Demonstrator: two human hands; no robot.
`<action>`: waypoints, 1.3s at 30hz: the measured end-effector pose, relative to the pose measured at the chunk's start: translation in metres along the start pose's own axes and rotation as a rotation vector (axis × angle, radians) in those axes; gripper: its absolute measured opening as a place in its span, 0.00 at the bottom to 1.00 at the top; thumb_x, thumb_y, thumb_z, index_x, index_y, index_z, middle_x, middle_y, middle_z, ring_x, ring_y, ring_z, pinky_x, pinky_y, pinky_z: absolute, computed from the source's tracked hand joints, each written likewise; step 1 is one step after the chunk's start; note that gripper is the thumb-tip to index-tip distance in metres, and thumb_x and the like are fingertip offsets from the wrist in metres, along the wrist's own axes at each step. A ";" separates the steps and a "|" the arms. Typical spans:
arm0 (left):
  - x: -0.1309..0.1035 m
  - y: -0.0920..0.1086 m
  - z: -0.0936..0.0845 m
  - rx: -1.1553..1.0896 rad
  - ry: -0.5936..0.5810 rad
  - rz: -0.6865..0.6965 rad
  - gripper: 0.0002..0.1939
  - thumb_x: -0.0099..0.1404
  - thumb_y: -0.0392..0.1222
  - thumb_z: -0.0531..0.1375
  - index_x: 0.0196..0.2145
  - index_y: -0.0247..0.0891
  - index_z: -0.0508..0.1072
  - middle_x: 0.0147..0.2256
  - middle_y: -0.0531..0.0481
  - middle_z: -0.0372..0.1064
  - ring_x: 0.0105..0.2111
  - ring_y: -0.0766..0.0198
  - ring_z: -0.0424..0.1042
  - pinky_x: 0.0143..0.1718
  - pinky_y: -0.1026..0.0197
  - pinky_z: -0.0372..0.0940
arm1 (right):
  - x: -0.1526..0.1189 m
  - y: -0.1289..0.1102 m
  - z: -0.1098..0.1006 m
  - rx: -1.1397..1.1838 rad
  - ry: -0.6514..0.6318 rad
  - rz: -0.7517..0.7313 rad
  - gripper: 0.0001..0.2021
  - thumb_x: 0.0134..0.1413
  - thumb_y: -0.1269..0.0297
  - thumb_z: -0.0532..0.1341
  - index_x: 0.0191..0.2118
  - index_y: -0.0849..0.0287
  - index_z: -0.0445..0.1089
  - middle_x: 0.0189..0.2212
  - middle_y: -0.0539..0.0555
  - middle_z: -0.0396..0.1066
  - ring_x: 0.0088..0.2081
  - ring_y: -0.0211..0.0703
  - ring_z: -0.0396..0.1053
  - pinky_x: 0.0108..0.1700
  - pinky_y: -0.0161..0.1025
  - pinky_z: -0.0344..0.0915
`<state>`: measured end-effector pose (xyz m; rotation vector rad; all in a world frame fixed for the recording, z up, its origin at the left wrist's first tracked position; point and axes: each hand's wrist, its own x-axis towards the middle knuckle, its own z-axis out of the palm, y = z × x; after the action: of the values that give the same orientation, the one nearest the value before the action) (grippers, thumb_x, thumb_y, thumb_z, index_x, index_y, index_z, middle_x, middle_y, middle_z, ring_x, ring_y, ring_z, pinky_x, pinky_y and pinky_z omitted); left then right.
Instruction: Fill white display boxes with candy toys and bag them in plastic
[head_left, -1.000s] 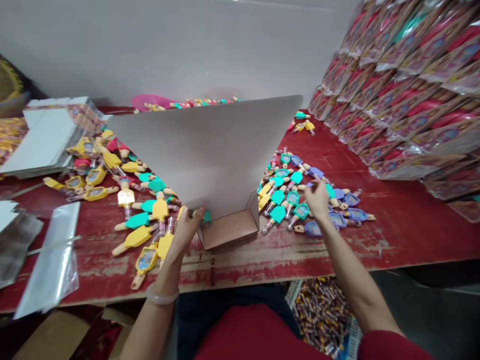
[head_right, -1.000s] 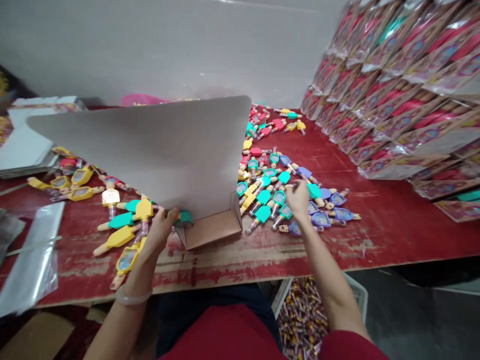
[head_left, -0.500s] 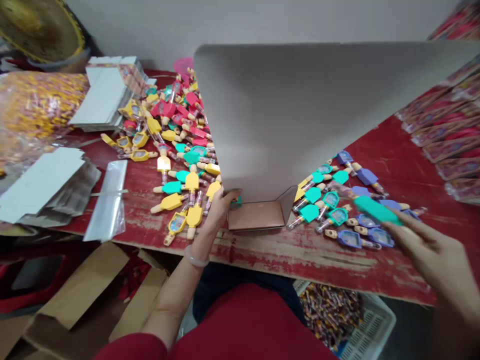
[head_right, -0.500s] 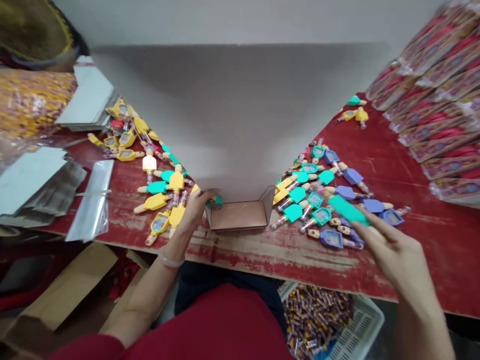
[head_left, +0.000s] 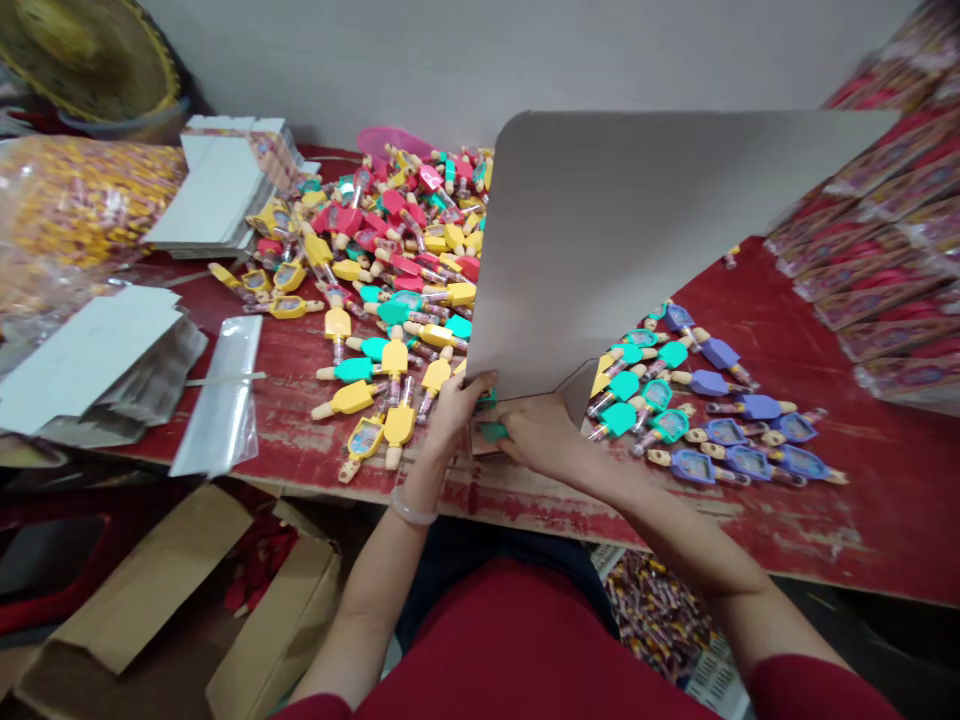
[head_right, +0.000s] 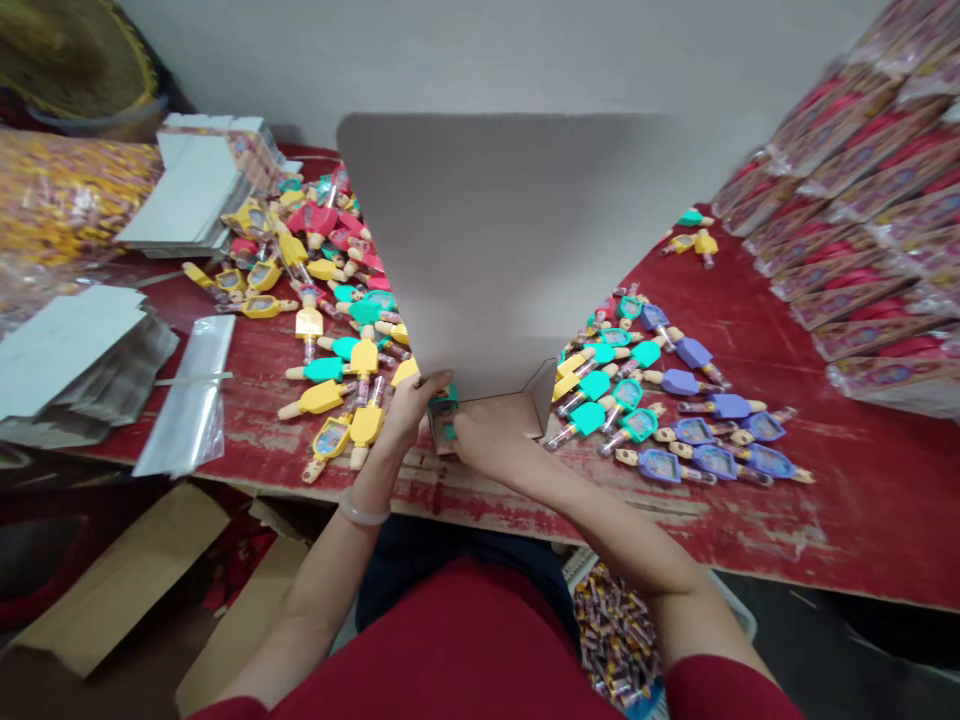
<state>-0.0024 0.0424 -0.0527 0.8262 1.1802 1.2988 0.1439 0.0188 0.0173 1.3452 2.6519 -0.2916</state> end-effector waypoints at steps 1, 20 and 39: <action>0.000 0.000 0.001 -0.009 0.012 0.017 0.18 0.53 0.51 0.69 0.37 0.36 0.78 0.34 0.49 0.76 0.35 0.60 0.72 0.40 0.59 0.67 | 0.008 -0.006 -0.002 0.028 0.024 0.022 0.13 0.64 0.64 0.58 0.48 0.63 0.77 0.41 0.66 0.79 0.42 0.58 0.77 0.44 0.46 0.69; 0.003 -0.007 0.005 -0.027 0.099 0.055 0.19 0.55 0.51 0.69 0.41 0.38 0.79 0.41 0.48 0.79 0.42 0.59 0.76 0.46 0.59 0.70 | -0.068 0.225 0.102 0.069 0.089 0.466 0.10 0.52 0.80 0.61 0.38 0.59 0.70 0.47 0.67 0.73 0.49 0.53 0.63 0.47 0.46 0.58; -0.006 -0.005 0.007 0.104 0.095 0.139 0.13 0.61 0.52 0.65 0.33 0.39 0.74 0.29 0.54 0.69 0.31 0.65 0.66 0.35 0.63 0.62 | -0.084 0.029 0.036 0.193 0.250 -0.159 0.15 0.73 0.60 0.51 0.49 0.60 0.73 0.31 0.57 0.78 0.29 0.44 0.75 0.29 0.36 0.58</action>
<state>0.0059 0.0372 -0.0547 0.9441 1.2931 1.4125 0.2184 -0.0383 -0.0021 1.3007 3.0150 -0.4352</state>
